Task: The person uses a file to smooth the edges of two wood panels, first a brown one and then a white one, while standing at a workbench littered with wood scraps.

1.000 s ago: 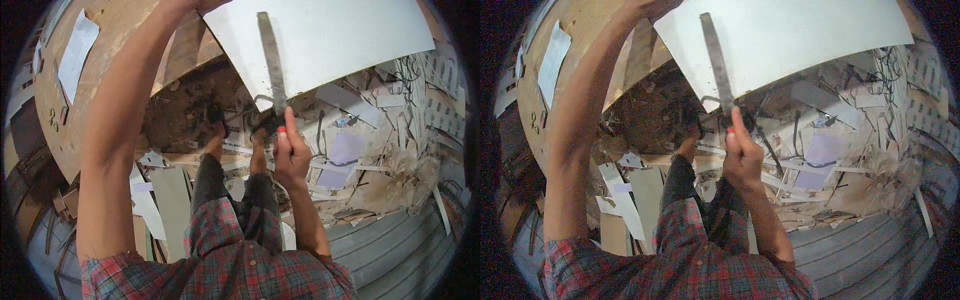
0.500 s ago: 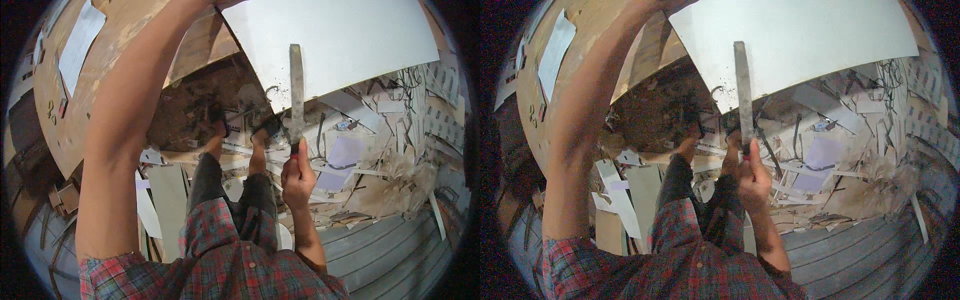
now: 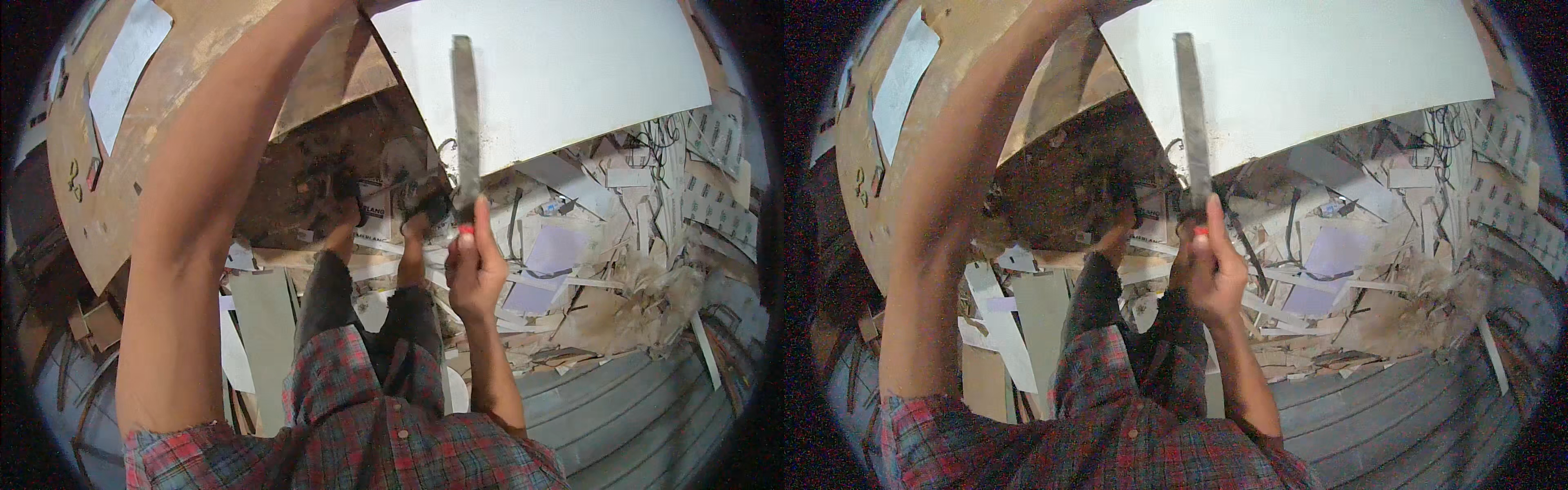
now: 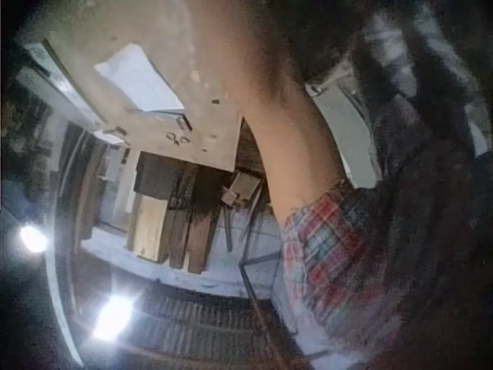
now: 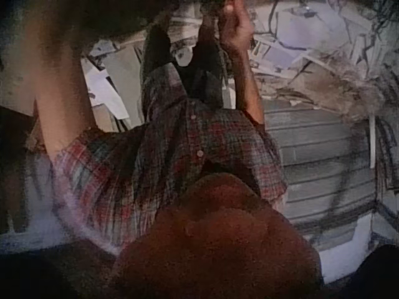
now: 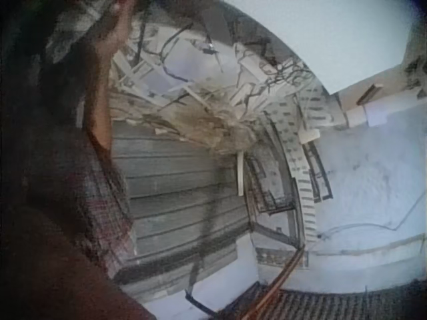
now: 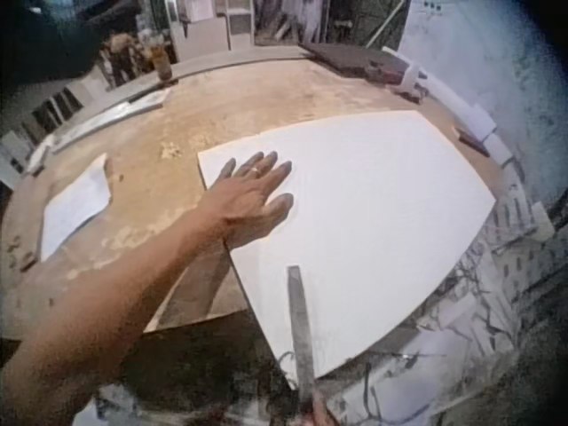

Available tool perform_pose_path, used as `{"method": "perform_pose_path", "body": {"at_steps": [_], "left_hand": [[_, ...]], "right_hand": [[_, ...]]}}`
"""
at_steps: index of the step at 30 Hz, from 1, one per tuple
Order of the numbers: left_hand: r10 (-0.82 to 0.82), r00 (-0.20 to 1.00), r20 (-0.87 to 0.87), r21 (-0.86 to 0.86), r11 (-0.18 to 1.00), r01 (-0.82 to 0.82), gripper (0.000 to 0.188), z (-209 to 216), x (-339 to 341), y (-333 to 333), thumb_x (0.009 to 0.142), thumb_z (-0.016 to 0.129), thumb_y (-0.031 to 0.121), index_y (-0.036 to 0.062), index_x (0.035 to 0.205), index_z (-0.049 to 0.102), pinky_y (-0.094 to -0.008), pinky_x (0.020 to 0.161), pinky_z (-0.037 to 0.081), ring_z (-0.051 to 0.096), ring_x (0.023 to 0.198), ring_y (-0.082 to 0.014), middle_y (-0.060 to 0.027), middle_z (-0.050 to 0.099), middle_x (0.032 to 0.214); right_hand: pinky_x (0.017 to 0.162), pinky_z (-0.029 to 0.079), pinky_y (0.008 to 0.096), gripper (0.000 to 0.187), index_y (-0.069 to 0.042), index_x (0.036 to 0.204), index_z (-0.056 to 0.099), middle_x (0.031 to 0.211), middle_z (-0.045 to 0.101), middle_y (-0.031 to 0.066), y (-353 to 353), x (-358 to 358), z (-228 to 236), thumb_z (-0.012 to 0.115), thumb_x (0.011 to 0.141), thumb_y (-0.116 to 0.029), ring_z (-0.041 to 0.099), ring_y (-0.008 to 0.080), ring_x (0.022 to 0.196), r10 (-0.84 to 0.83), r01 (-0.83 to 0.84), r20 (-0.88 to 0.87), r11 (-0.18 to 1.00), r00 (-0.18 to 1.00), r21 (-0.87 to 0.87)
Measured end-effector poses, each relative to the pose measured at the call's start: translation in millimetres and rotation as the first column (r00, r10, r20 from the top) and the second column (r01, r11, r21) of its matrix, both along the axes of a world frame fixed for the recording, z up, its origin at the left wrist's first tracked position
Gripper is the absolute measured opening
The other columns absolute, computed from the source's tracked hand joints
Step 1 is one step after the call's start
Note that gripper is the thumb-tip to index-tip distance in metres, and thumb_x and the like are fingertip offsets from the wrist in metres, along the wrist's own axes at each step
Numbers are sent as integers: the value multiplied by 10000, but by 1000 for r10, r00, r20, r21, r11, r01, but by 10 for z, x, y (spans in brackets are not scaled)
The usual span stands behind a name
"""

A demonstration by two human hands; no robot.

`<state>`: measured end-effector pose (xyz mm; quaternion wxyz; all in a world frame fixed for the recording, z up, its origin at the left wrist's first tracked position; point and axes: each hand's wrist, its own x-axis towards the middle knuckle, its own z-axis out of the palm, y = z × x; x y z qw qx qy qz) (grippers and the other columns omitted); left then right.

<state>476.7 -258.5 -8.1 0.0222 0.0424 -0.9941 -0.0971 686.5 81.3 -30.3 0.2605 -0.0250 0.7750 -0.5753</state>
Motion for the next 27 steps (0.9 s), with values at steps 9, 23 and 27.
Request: {"method": "perform_pose_path", "body": {"at_steps": [9,23,27], "left_hand": [[-13,999,-31,22,1000,14,703,18,27,26,1000,387,480,88,1579,316,-521,1251,146,190,1545,-348,-195,233,1659],[-3,999,-46,17,1000,4,713,-56,-13,-26,995,386,483,79,1579,317,-517,1253,142,183,1547,-355,-204,239,1655],[-5,1000,-17,20,1000,5,712,-46,-3,-13,996,381,486,87,1582,314,-519,1253,143,186,1546,-355,-203,237,1655]], "right_hand": [[463,366,200,514,-17,1571,331,687,475,-49,-135,-15,62,444,1093,-168,396,19,538,-26,26,3,999,1000,-35],[470,352,179,527,-72,1582,340,695,470,-68,94,112,-26,470,1083,-179,382,12,535,-78,78,55,997,995,-4],[461,357,197,541,-65,1588,319,668,452,-66,-118,-14,44,477,1086,-192,385,17,523,-49,52,46,997,998,-52]]}}
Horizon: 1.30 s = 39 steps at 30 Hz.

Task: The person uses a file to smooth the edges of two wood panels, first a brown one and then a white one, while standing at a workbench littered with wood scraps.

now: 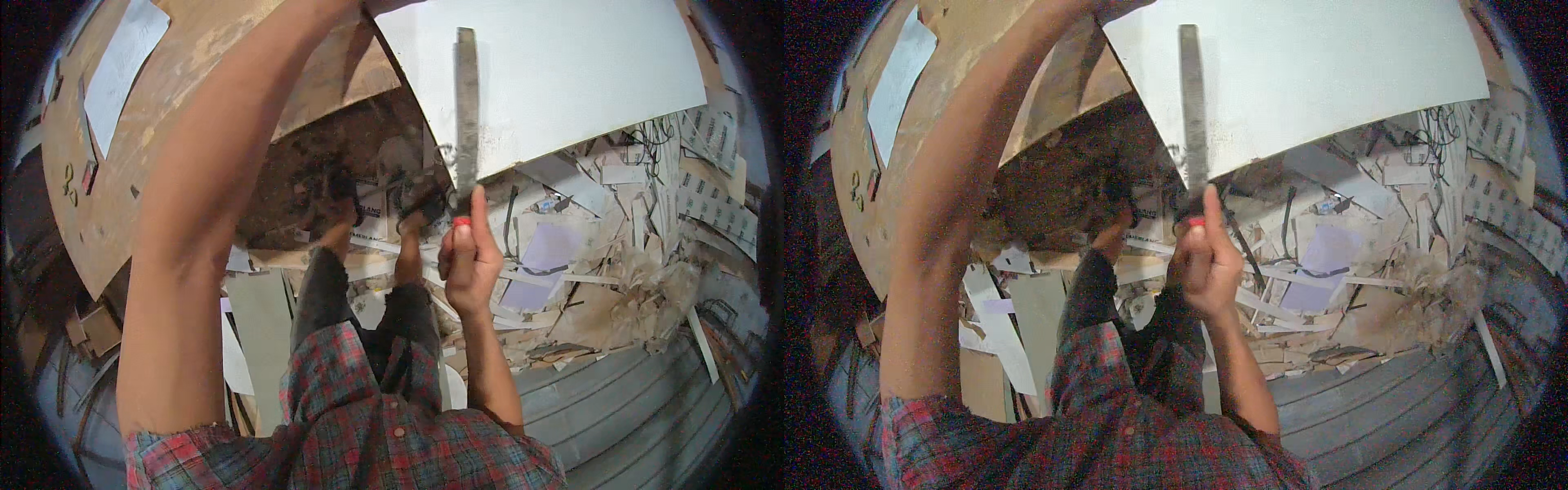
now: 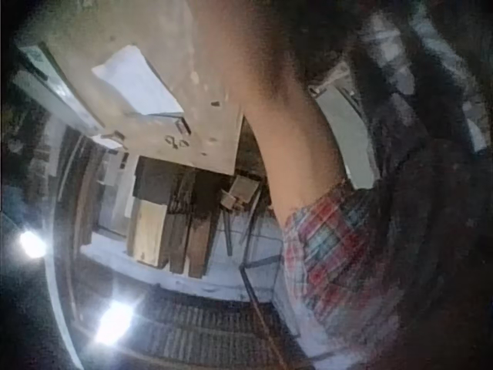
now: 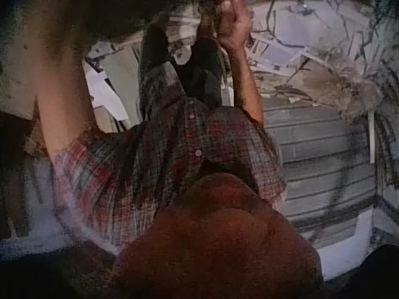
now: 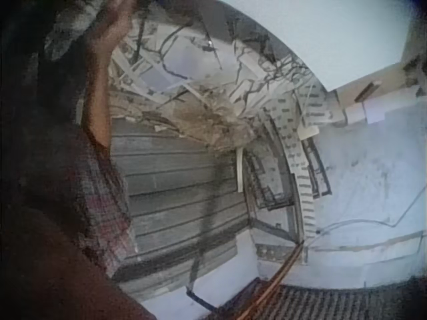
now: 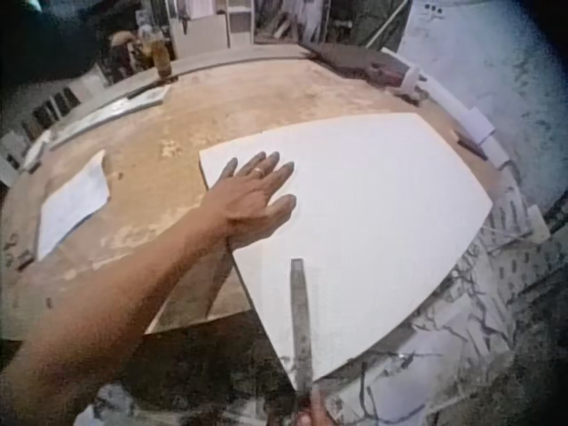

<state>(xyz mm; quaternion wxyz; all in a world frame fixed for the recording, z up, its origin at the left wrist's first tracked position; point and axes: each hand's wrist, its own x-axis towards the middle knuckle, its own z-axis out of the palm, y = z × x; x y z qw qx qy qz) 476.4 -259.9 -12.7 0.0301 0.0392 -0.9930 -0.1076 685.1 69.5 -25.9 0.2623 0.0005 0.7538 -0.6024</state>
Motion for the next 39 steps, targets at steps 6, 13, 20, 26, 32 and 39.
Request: {"method": "perform_pose_path", "body": {"at_steps": [6,13,20,26,32,39], "left_hand": [[-11,1000,-28,0,1000,11,708,8,1,-16,996,387,482,82,1576,321,-523,1251,146,197,1543,-354,-203,250,1651],[-24,1000,-7,-8,1000,24,710,-79,-51,55,1003,381,477,59,1573,316,-535,1248,136,189,1540,-383,-237,240,1644],[46,999,24,48,998,-47,732,151,-237,196,1000,370,492,40,1573,306,-528,1253,90,138,1553,-377,-239,223,1650],[69,998,-2,-5,998,-69,728,12,-373,305,1010,368,497,46,1577,299,-535,1252,91,146,1551,-376,-230,221,1653],[85,996,21,-31,996,-84,740,62,-361,253,1006,374,499,45,1583,287,-540,1250,98,142,1550,-385,-219,212,1660],[-42,995,95,-17,999,44,763,113,-421,331,983,393,490,42,1588,277,-527,1255,77,134,1552,-388,-218,197,1665]], "right_hand": [[471,393,204,540,-78,1593,310,702,500,-8,510,124,145,453,1075,-126,422,44,527,-146,155,91,983,985,-102],[751,527,293,506,-58,1470,525,988,678,113,475,117,-59,630,976,-85,642,179,774,104,-34,-219,952,970,305],[623,530,361,572,-180,1347,666,875,651,97,920,-92,194,664,831,66,638,275,713,504,-108,-525,784,686,612],[546,510,391,672,-279,1365,655,742,509,70,781,-780,119,646,786,61,585,259,613,573,-125,-509,733,642,668],[550,495,387,635,-267,1349,667,748,530,83,931,-575,338,640,810,68,581,262,608,673,-216,-409,644,616,734],[508,516,408,665,-355,1384,624,742,494,60,752,-1250,144,646,811,-18,599,245,584,639,-109,-548,698,540,708]]}}
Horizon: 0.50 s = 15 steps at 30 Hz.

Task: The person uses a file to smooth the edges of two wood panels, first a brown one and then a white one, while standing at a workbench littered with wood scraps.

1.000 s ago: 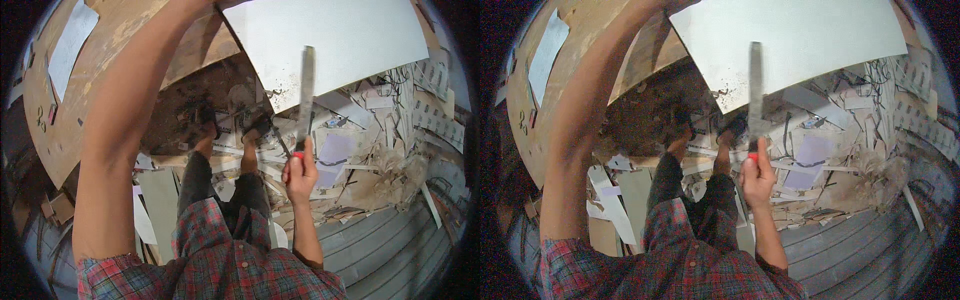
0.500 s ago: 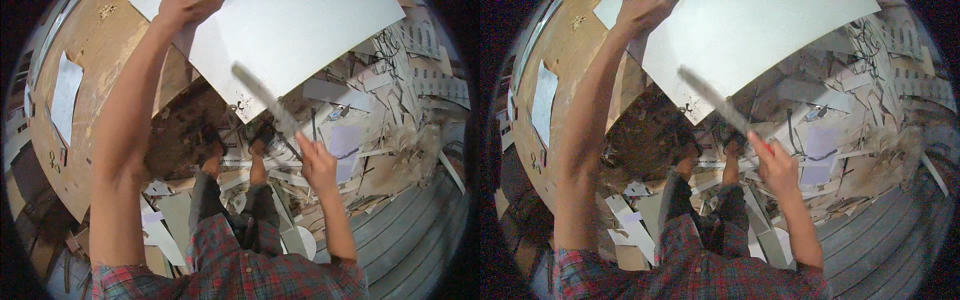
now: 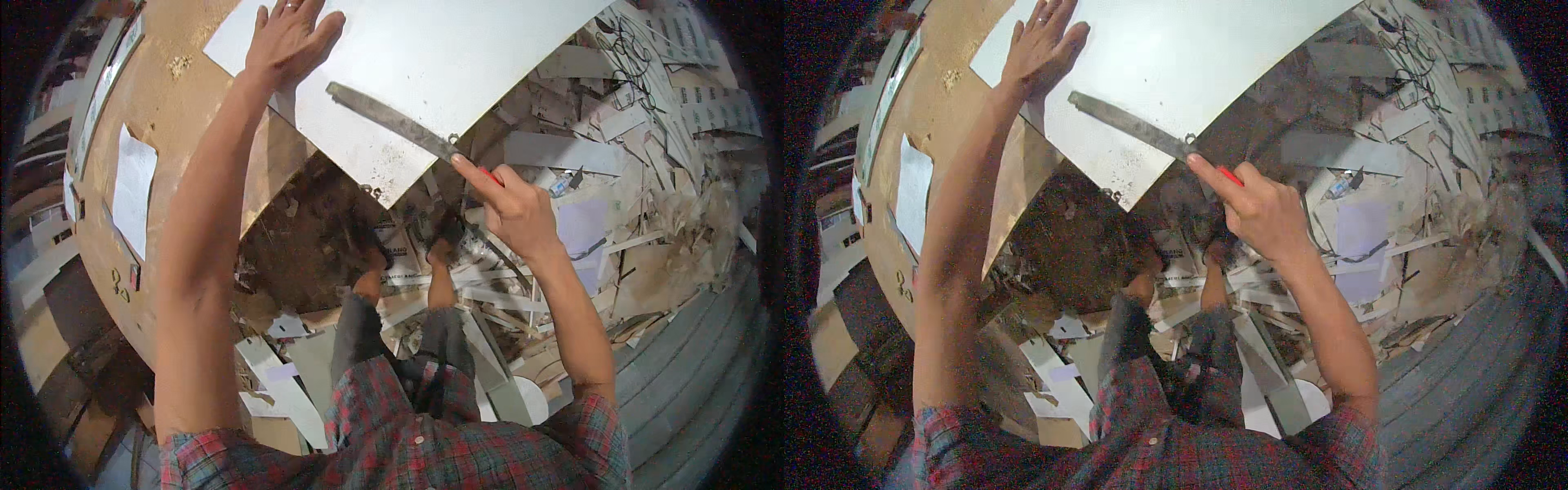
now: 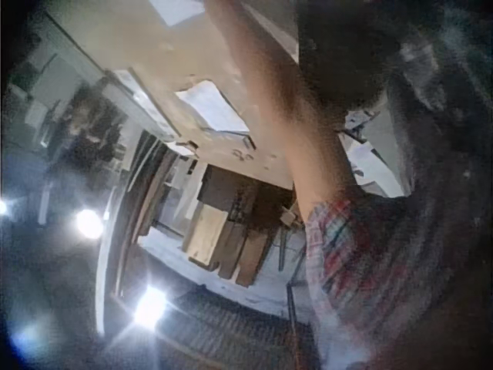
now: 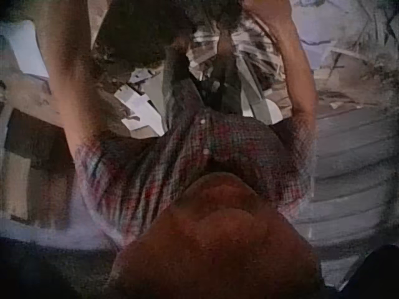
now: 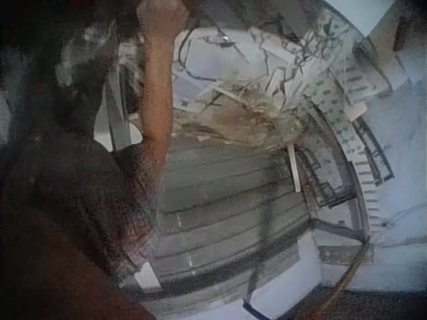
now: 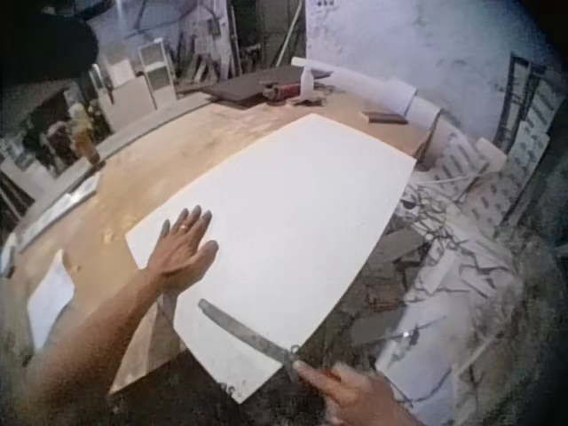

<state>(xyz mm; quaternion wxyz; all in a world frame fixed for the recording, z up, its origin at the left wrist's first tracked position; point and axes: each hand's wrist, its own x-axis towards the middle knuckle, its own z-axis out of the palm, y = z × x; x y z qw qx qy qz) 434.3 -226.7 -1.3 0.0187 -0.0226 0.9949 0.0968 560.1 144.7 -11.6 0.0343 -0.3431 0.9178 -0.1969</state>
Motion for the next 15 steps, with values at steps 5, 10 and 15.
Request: {"method": "perform_pose_path", "body": {"at_steps": [5,10,15], "left_hand": [[-137,931,-339,-111,988,105,731,-461,-85,-530,957,447,675,192,1507,442,-574,1210,166,343,1467,-383,-155,416,1567],[-68,982,-176,-67,996,57,721,-127,-310,122,1000,409,553,125,1573,327,-603,1216,147,242,1517,-386,-160,300,1635],[-123,970,-207,-159,983,91,697,-308,-316,-123,1019,404,513,112,1581,307,-621,1206,155,226,1527,-385,-157,284,1646]], "right_hand": [[526,496,397,657,-313,1359,658,734,488,69,354,418,155,640,795,25,569,254,577,50,-52,79,998,996,24],[497,521,437,662,-395,1407,594,752,491,76,562,320,71,614,834,-63,600,286,566,-25,10,163,996,986,92],[502,512,411,648,-352,1398,610,760,506,77,-7,-355,49,615,835,-31,575,289,553,43,-43,0,996,999,-83]]}}
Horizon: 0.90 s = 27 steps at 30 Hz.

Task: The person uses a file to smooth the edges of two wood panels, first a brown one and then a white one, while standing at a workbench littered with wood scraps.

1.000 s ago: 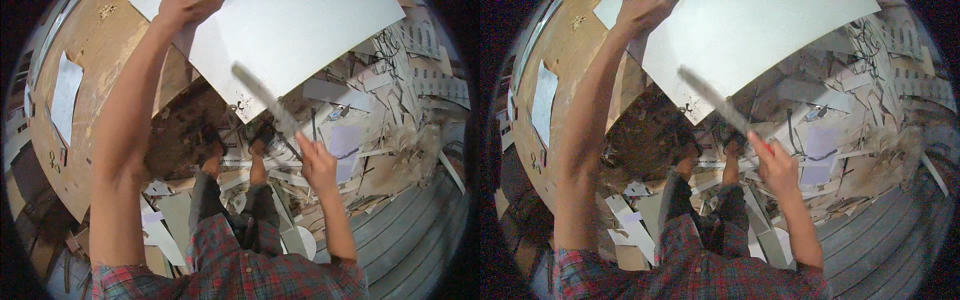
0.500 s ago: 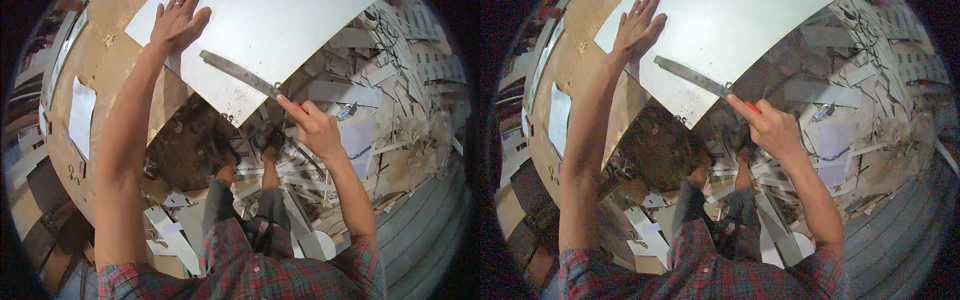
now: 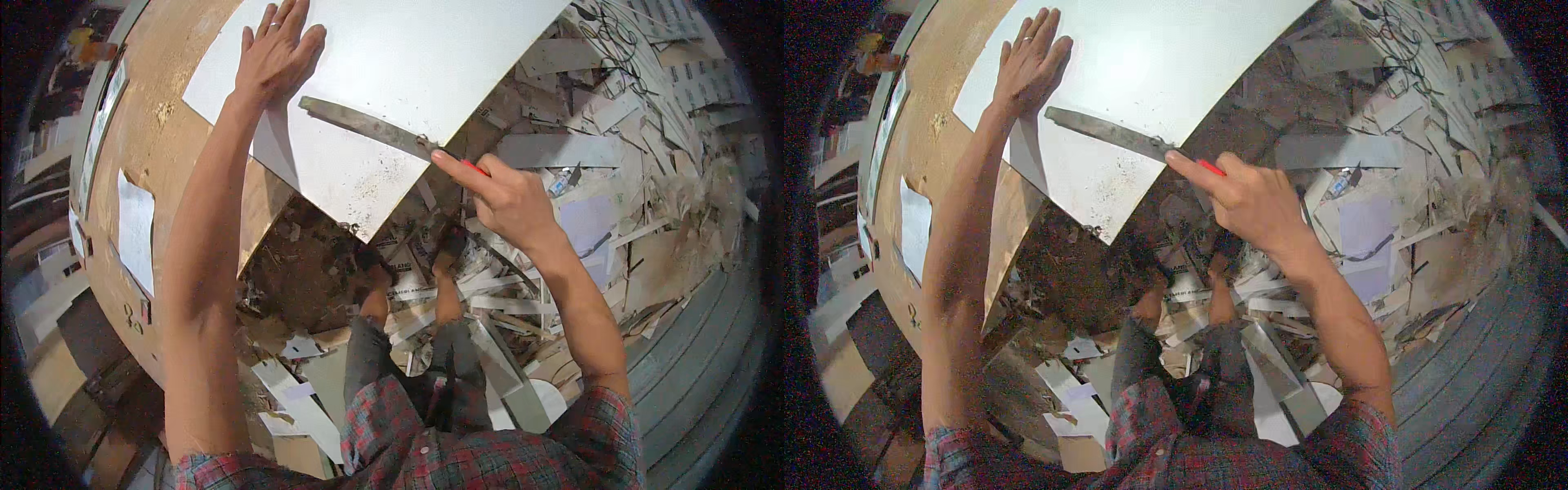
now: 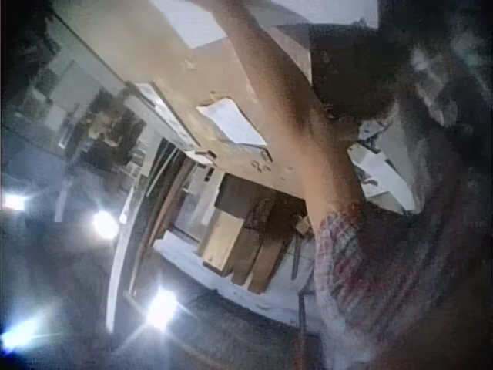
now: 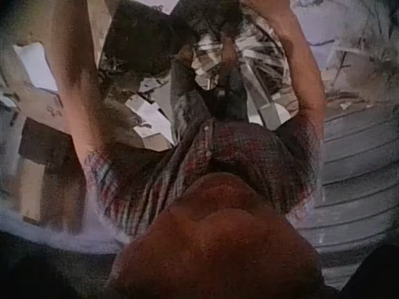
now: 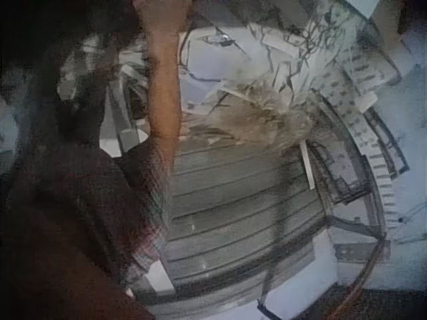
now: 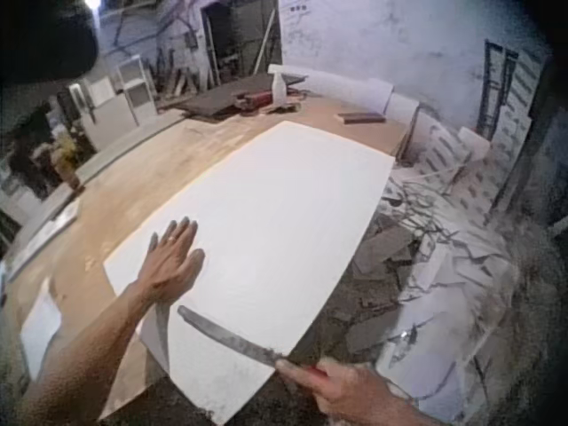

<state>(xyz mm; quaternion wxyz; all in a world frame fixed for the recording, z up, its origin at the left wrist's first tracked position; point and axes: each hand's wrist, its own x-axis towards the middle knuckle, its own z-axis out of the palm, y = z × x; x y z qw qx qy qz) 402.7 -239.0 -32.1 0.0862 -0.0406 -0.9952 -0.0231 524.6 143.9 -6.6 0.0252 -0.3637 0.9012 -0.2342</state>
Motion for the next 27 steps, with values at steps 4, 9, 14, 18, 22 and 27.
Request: {"method": "perform_pose_path", "body": {"at_steps": [4,9,14,18,22,27], "left_hand": [[-64,995,-74,-37,997,62,650,-104,-8,-32,1041,438,489,167,1591,312,-636,1197,198,240,1529,-373,-116,294,1653],[-155,978,-142,-130,982,137,636,-182,-25,-17,1045,433,477,165,1588,323,-614,1204,208,254,1527,-358,-102,300,1653],[-79,992,-97,-50,996,74,608,-172,-69,-15,1046,466,424,162,1580,340,-594,1197,249,295,1510,-367,-117,329,1638],[-125,992,-19,-235,965,117,647,-112,-271,-301,1017,457,520,190,1567,370,-578,1209,220,295,1511,-349,-123,348,1626],[-9,994,109,-81,997,18,727,137,-313,490,999,420,504,65,1568,314,-555,1231,134,212,1527,-382,-199,280,1634],[-93,970,-223,-57,995,83,642,-158,-337,33,948,569,532,136,1450,507,-577,1123,348,462,1360,-414,-189,526,1453]], "right_hand": [[505,484,373,669,-299,1368,650,726,474,62,533,542,100,629,784,27,541,260,558,17,-23,83,997,996,69],[503,478,372,641,-289,1338,674,709,461,66,508,319,-78,623,785,31,539,251,552,-16,17,-5,992,1000,125],[489,466,365,632,-300,1315,692,687,446,67,213,-150,29,626,780,31,521,245,524,-51,49,-45,998,998,-51],[503,462,367,659,-301,1363,652,709,436,76,668,393,130,632,799,40,520,266,550,-28,16,154,997,988,75],[497,502,393,608,-329,1374,633,743,506,60,600,122,-5,630,852,-16,572,272,560,-84,75,118,994,989,84],[491,495,397,600,-327,1355,650,729,506,61,357,-264,-70,631,847,-9,568,268,550,-42,43,19,995,999,-95]]}}
